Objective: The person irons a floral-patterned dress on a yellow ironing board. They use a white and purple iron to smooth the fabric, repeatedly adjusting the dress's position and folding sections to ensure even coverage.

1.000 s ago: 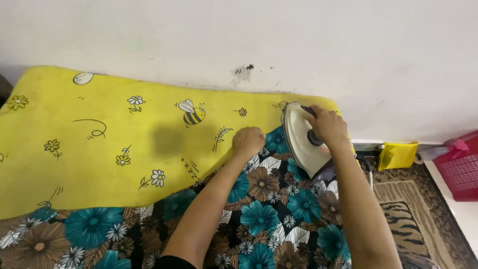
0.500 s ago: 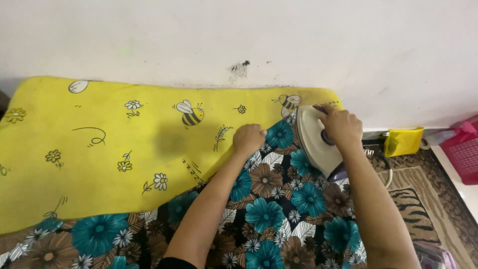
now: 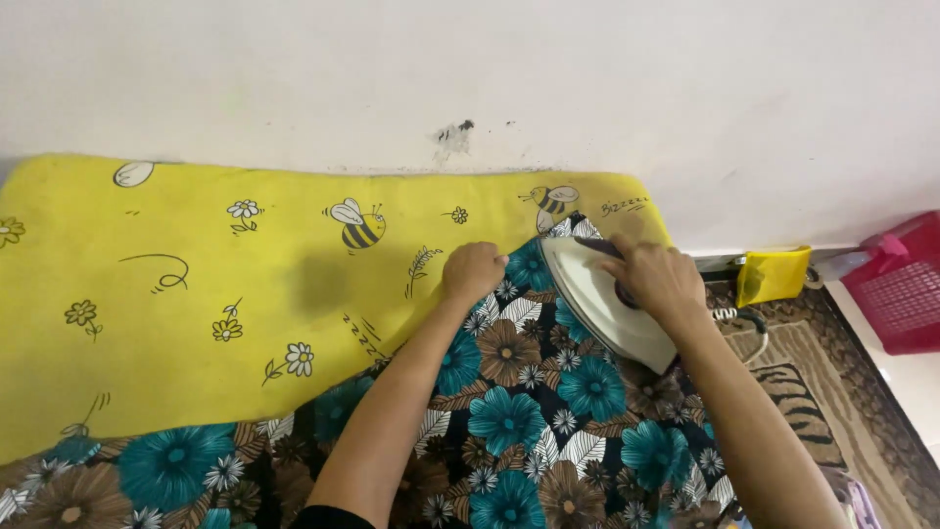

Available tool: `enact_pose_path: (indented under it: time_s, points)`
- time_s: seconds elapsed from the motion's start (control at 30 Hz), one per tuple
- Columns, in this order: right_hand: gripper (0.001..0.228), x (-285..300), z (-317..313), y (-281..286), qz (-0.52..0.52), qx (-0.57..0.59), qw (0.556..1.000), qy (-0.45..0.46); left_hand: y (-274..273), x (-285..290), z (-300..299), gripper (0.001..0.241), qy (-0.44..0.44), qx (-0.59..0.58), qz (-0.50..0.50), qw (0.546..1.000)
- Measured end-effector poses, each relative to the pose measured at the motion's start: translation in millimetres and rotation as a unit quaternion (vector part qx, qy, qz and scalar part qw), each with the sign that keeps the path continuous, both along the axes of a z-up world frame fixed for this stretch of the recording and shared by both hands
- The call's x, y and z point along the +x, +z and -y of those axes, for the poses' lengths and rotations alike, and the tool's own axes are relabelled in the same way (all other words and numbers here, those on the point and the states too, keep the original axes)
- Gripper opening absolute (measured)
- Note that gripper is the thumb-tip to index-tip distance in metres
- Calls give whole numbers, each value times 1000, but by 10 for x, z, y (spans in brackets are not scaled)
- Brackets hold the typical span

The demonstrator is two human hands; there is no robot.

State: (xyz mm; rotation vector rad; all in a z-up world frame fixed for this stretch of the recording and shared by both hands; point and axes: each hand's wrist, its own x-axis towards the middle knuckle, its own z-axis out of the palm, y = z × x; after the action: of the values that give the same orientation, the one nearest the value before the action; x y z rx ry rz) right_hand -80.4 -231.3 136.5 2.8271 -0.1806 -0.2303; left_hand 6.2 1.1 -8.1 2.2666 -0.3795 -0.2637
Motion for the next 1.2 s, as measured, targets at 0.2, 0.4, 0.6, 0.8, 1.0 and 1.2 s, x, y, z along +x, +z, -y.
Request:
enact_pose_path:
  time_s: [0.2,0.4,0.6,0.8,1.0,1.2]
  points:
    - [56,1103,433,-428,159,21,986,-36,152,-43,-51,39,24,-7,-1,1000]
    - [53,228,29,74,87,78,990,-78,-145,116,20,41,1,12,1,1000]
    - [56,-430,-135,557,-101,71,989,-82,267,58,-125,50,-34,49,-62,996]
    - [33,800,85,175,-107,89,990,-2,-288,215,28,37,-16,-5,18,1000]
    - [34,1807,197,-336,-145,122,970,150,-212,110,-38,37,-11,-14,40,999]
    - [40,2146,637,-779,-188,213,953,100,-233,105,-57,37,-8,-12,39,999]
